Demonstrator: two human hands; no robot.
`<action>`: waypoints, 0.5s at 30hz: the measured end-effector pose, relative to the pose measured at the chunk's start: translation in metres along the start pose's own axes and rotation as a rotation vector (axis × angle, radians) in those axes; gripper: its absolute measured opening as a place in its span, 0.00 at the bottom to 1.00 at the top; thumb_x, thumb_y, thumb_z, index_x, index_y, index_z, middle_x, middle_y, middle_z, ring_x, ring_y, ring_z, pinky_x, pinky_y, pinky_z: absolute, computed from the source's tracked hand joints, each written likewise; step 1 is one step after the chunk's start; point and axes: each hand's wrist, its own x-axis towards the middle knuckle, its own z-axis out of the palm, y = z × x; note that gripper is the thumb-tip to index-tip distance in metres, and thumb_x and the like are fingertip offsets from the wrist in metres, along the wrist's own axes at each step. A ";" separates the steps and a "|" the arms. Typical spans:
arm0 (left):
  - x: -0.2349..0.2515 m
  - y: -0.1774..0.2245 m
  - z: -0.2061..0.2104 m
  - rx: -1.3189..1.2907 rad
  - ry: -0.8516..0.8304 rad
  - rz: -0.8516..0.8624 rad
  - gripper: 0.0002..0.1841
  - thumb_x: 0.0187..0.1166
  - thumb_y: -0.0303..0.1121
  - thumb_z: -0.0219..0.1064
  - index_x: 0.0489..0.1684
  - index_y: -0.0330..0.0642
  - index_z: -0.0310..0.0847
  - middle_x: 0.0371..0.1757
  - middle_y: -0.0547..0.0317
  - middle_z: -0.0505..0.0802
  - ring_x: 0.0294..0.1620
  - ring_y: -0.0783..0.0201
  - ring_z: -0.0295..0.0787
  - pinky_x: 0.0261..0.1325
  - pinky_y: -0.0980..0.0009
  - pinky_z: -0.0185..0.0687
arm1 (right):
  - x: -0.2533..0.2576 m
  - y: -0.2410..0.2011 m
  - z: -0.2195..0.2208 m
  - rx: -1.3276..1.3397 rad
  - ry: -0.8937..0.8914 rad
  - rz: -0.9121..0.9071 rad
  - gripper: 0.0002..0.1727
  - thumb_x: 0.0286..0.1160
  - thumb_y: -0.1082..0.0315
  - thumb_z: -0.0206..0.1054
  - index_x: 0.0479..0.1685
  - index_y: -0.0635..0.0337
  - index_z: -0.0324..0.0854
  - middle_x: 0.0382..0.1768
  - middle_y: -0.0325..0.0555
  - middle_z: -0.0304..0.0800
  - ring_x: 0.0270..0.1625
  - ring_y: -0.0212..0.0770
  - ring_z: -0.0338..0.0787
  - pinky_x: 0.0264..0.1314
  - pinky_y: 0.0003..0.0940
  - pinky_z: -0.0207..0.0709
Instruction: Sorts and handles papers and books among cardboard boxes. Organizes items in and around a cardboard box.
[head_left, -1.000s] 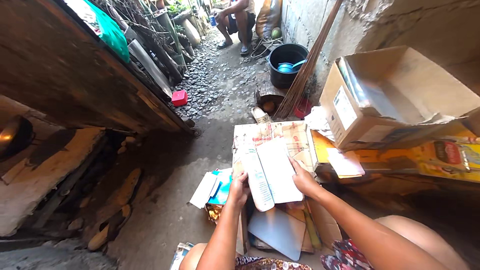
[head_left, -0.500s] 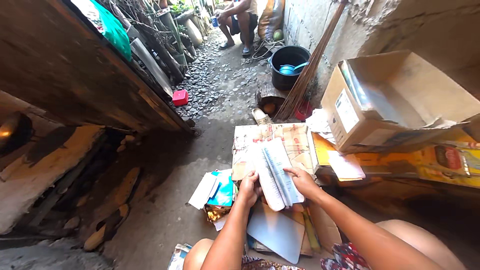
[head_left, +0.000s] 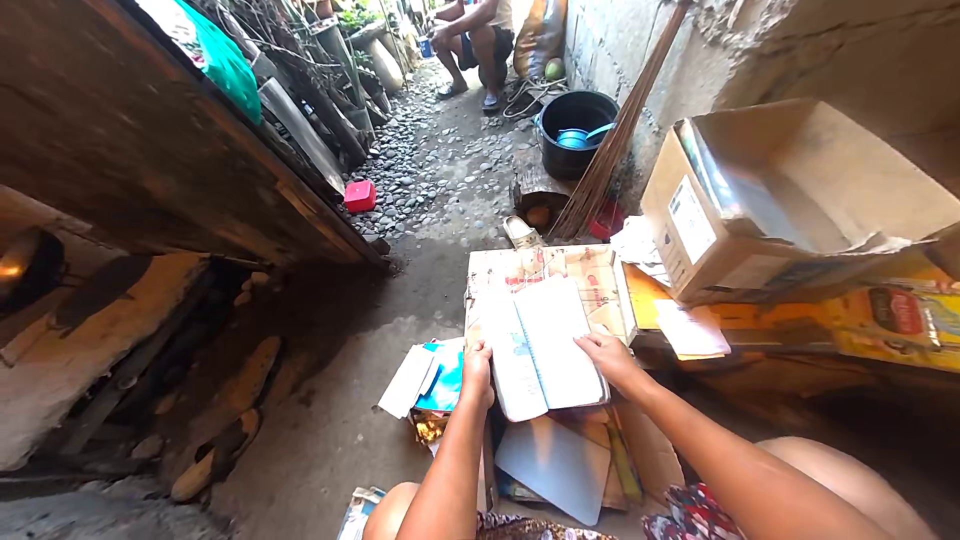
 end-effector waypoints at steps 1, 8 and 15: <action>0.001 0.001 -0.004 0.015 0.021 0.004 0.13 0.92 0.29 0.52 0.64 0.34 0.77 0.50 0.45 0.89 0.47 0.58 0.88 0.51 0.59 0.85 | 0.001 0.000 0.001 -0.033 -0.005 -0.006 0.16 0.89 0.64 0.60 0.48 0.70 0.88 0.44 0.59 0.90 0.50 0.49 0.89 0.60 0.52 0.79; 0.009 -0.006 -0.029 0.129 0.135 0.026 0.16 0.92 0.28 0.52 0.71 0.31 0.76 0.57 0.39 0.89 0.52 0.54 0.87 0.57 0.55 0.83 | 0.002 0.001 0.002 -0.135 0.025 0.033 0.14 0.86 0.70 0.57 0.49 0.69 0.88 0.45 0.61 0.90 0.52 0.53 0.89 0.61 0.57 0.78; 0.007 -0.006 -0.032 0.131 0.130 0.023 0.16 0.92 0.28 0.52 0.70 0.31 0.77 0.56 0.41 0.88 0.50 0.56 0.86 0.56 0.58 0.82 | 0.006 0.004 0.001 -0.199 0.040 0.078 0.13 0.83 0.72 0.56 0.47 0.71 0.85 0.43 0.62 0.88 0.50 0.55 0.87 0.58 0.58 0.76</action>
